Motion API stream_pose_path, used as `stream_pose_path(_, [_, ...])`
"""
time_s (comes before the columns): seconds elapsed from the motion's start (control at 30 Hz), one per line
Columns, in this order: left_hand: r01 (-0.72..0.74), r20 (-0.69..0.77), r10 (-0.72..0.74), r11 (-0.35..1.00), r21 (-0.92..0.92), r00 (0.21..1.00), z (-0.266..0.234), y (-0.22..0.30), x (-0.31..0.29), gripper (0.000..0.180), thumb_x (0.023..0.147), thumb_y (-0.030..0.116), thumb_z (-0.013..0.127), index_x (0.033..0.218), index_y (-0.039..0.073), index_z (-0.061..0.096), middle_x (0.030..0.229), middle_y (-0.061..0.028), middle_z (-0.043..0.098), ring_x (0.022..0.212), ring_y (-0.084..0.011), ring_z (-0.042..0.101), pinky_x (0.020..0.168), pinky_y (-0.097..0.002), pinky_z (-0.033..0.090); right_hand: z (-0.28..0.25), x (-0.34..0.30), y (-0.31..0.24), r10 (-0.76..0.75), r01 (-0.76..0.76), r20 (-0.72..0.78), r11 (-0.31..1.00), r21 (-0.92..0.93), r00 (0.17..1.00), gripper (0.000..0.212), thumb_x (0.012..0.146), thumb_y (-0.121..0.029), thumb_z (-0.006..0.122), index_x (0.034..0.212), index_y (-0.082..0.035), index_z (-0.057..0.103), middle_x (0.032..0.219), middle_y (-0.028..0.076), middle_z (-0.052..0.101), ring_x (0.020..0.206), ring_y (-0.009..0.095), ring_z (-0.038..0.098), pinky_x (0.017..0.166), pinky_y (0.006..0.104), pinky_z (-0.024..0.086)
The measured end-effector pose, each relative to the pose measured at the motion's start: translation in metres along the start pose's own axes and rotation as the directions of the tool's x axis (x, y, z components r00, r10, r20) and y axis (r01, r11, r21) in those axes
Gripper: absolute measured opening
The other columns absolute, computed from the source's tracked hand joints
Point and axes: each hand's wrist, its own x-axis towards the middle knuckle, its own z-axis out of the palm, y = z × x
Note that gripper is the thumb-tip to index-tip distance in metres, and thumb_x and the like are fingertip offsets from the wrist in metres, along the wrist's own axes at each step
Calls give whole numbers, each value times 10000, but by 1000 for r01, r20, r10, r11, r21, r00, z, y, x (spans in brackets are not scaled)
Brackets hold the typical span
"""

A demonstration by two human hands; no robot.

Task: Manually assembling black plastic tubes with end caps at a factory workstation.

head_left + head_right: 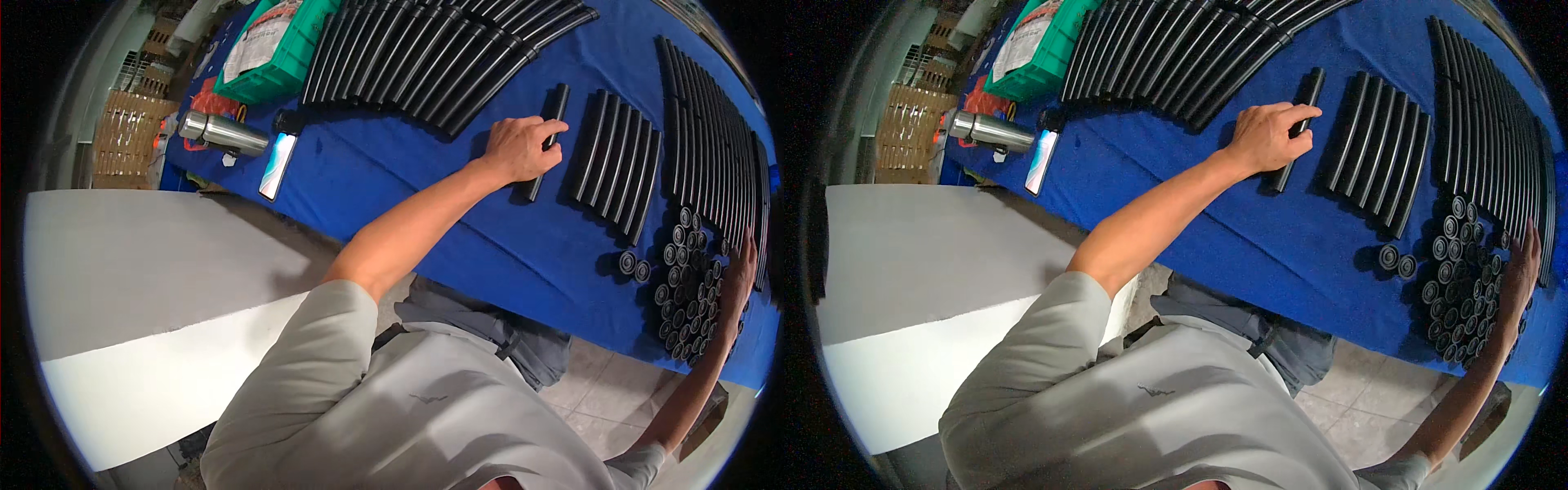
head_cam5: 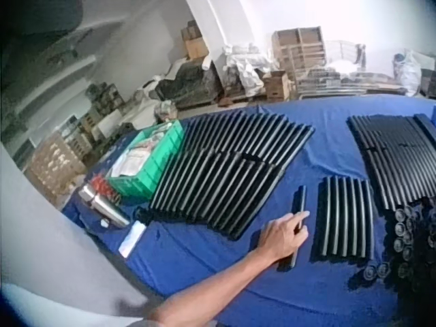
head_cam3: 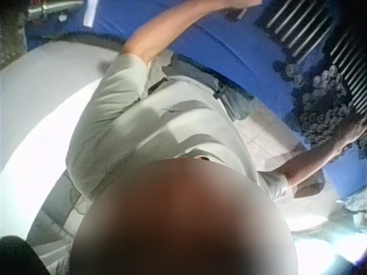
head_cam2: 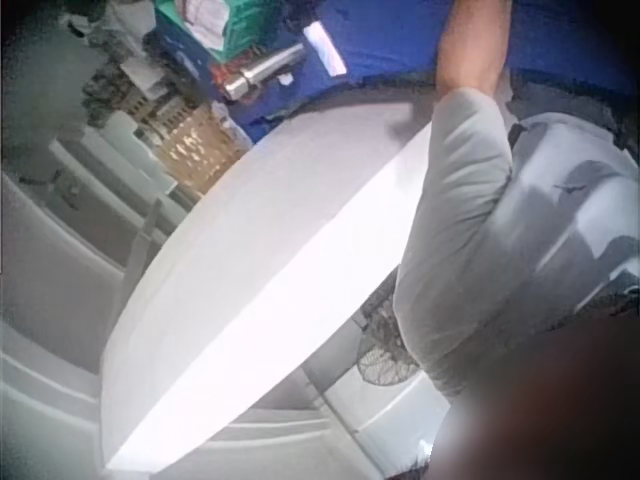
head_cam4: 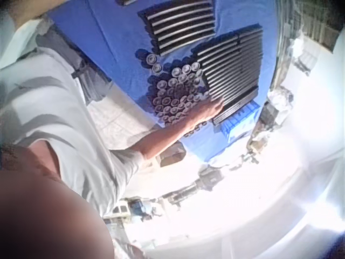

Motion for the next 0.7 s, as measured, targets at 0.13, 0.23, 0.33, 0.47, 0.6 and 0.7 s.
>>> stream_pose_path(0.13, [-1,1,1,1000,29,1000,3,-6,-4,390,788,277,621,1139,143,723,887,-120,721,752,-337,693,684,-454,563,69,-40,38,-26,37,265,999,-37,964,425,1061,-179,401,1454,-32,471,1470,187,490,1344,340,485,1103,406,397])
stream_pose_path(0.23, [18,33,-18,1000,8,999,1,-2,-3,398,786,288,616,1141,144,723,897,-123,724,764,-341,696,697,-460,565,70,-47,40,88,-148,317,974,171,944,421,1065,-188,378,1436,-28,496,1426,193,539,1321,328,515,1097,384,402])
stream_pose_path(0.33, [28,34,-28,999,18,999,0,-3,-3,400,788,293,611,1141,144,723,906,-123,727,775,-340,701,706,-457,570,64,-41,31,86,-154,278,960,233,957,393,1055,-183,416,1386,-10,539,1348,191,603,1267,317,565,1065,378,428])
stream_pose_path(0.47, [22,22,-22,1000,3,1000,1,-3,-1,397,787,292,612,1136,142,724,910,-123,728,777,-337,703,712,-456,575,50,-28,23,129,-206,261,932,297,957,327,1033,-201,501,1264,11,592,1237,197,651,1169,326,617,994,377,464])
stream_pose_path(0.6, [21,22,-21,1000,-4,1000,1,-3,-1,392,787,291,613,1130,141,726,912,-123,729,776,-336,704,709,-456,577,49,-16,22,163,-245,264,916,318,951,264,1013,-207,552,1163,5,603,1142,191,671,1071,333,646,932,369,480])
stream_pose_path(0.7, [21,24,-21,1000,-3,999,1,-2,-1,391,788,291,614,1132,142,727,908,-122,728,776,-337,704,709,-458,576,56,-9,34,150,-232,315,942,243,937,252,1007,-245,580,1050,2,611,976,153,672,916,281,657,817,368,489])
